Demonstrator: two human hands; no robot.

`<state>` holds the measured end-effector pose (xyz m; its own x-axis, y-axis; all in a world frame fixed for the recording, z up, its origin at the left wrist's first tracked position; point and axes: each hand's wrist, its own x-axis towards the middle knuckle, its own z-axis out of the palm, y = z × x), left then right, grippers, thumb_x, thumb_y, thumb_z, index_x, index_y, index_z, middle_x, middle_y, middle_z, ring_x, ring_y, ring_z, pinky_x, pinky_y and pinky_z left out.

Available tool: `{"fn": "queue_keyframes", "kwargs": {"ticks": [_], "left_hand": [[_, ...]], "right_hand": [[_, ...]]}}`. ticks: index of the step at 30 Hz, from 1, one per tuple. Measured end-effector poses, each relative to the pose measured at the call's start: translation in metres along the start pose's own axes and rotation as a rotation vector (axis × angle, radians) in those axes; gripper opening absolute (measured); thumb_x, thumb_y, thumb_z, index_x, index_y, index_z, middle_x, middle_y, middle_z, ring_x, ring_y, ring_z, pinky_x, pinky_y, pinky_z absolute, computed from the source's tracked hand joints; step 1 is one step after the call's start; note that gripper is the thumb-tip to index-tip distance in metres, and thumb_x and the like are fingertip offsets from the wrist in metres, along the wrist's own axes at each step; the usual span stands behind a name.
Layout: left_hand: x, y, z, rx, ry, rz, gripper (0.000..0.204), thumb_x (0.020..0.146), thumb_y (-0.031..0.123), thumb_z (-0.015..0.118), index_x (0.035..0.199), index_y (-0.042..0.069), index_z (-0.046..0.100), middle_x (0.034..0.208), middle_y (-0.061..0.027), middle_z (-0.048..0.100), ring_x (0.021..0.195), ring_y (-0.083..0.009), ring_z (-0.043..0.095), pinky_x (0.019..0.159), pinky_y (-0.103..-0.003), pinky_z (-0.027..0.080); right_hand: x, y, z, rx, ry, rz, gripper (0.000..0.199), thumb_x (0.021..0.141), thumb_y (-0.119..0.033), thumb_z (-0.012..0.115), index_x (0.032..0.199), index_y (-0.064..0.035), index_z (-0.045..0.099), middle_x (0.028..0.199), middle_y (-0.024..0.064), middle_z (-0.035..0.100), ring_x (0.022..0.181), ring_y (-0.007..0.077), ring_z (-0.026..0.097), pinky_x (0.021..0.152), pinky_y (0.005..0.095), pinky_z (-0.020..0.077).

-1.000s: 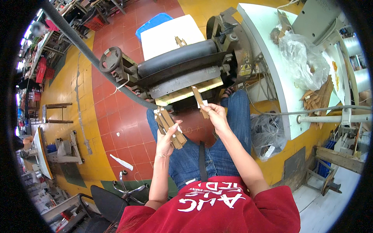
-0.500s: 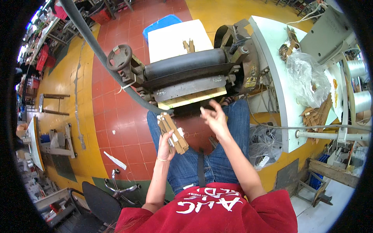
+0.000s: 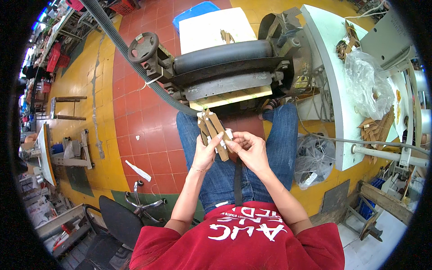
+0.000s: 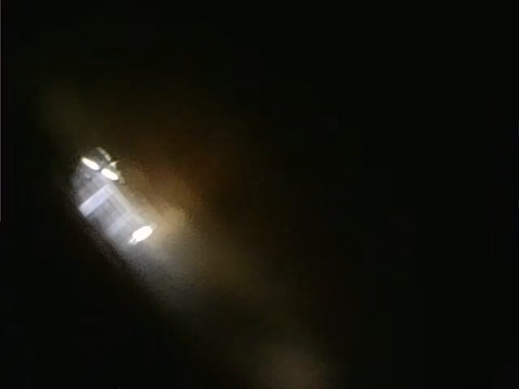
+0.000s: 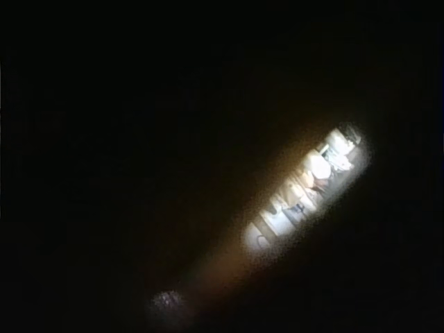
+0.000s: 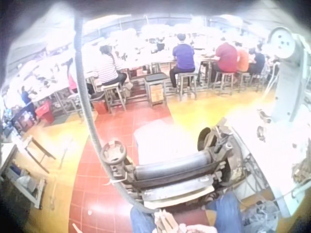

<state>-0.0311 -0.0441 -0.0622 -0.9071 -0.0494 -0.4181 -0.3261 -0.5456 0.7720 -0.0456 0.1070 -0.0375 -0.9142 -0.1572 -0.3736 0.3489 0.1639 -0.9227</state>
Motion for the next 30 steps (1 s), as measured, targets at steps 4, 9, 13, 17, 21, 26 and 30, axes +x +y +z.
{"fn": "queue_keyframes", "kwargs": {"ticks": [4,9,13,17,21,26,30], "left_hand": [[-0.005,-0.005,-0.001,0.004,0.009,-0.014,0.022,0.086,0.015,0.067,0.101,0.003,0.058,0.090,-0.0016,0.063,0.079,-0.0068,0.058,0.070,-0.024,0.050],[-0.006,-0.005,-0.002,-0.058,-0.016,-0.057,0.021,0.087,0.016,0.065,0.102,0.003,0.058,0.090,-0.0017,0.063,0.078,-0.0071,0.059,0.068,-0.024,0.051],[-0.007,-0.006,-0.003,-0.117,-0.009,-0.085,0.021,0.089,0.019,0.063,0.103,0.003,0.058,0.091,-0.0019,0.063,0.077,-0.0076,0.060,0.064,-0.024,0.051],[-0.006,-0.006,-0.006,-0.183,-0.008,-0.104,0.021,0.090,0.017,0.062,0.104,0.003,0.058,0.091,-0.0020,0.063,0.075,-0.0080,0.061,0.062,-0.023,0.052],[-0.006,-0.004,-0.011,-0.208,-0.002,-0.126,0.022,0.088,0.014,0.062,0.106,0.002,0.058,0.093,-0.0035,0.064,0.079,-0.0099,0.062,0.066,-0.025,0.053],[-0.006,-0.003,-0.010,-0.202,-0.031,-0.071,0.026,0.085,0.010,0.066,0.108,0.002,0.058,0.096,-0.0054,0.064,0.084,-0.0118,0.063,0.074,-0.026,0.053],[-0.006,-0.006,-0.006,-0.095,0.018,-0.096,0.028,0.082,0.008,0.068,0.108,0.001,0.059,0.096,-0.0049,0.065,0.084,-0.0114,0.063,0.075,-0.027,0.053]], "right_hand": [[-0.002,0.005,0.001,0.052,-0.011,0.033,0.026,0.079,-0.018,0.074,0.098,-0.0012,0.068,0.073,-0.0012,0.063,0.063,0.0034,0.056,0.056,0.0192,0.0459],[-0.005,0.010,-0.004,0.066,-0.010,0.004,0.022,0.082,-0.016,0.071,0.098,-0.0020,0.068,0.072,-0.0019,0.062,0.065,0.0037,0.055,0.059,0.0197,0.0458],[-0.006,0.009,-0.007,0.022,0.002,-0.037,0.017,0.083,-0.014,0.069,0.095,-0.0014,0.067,0.073,-0.0013,0.063,0.066,0.0043,0.056,0.062,0.0205,0.0464],[-0.006,0.007,-0.008,-0.005,0.003,-0.033,0.015,0.084,-0.012,0.067,0.094,-0.0007,0.066,0.076,-0.0001,0.064,0.068,0.0047,0.056,0.064,0.0209,0.0470],[-0.006,0.004,-0.010,0.102,-0.058,0.036,0.013,0.087,-0.010,0.064,0.096,0.0002,0.064,0.080,0.0012,0.065,0.071,0.0051,0.058,0.067,0.0207,0.0471],[-0.005,0.003,-0.014,0.216,-0.083,0.075,0.013,0.088,-0.010,0.063,0.096,0.0002,0.063,0.082,0.0014,0.065,0.074,0.0054,0.058,0.069,0.0196,0.0465],[-0.006,0.003,-0.014,0.206,-0.089,0.089,0.013,0.088,-0.012,0.063,0.094,0.0000,0.064,0.083,0.0014,0.065,0.073,0.0051,0.058,0.068,0.0193,0.0463]]}}
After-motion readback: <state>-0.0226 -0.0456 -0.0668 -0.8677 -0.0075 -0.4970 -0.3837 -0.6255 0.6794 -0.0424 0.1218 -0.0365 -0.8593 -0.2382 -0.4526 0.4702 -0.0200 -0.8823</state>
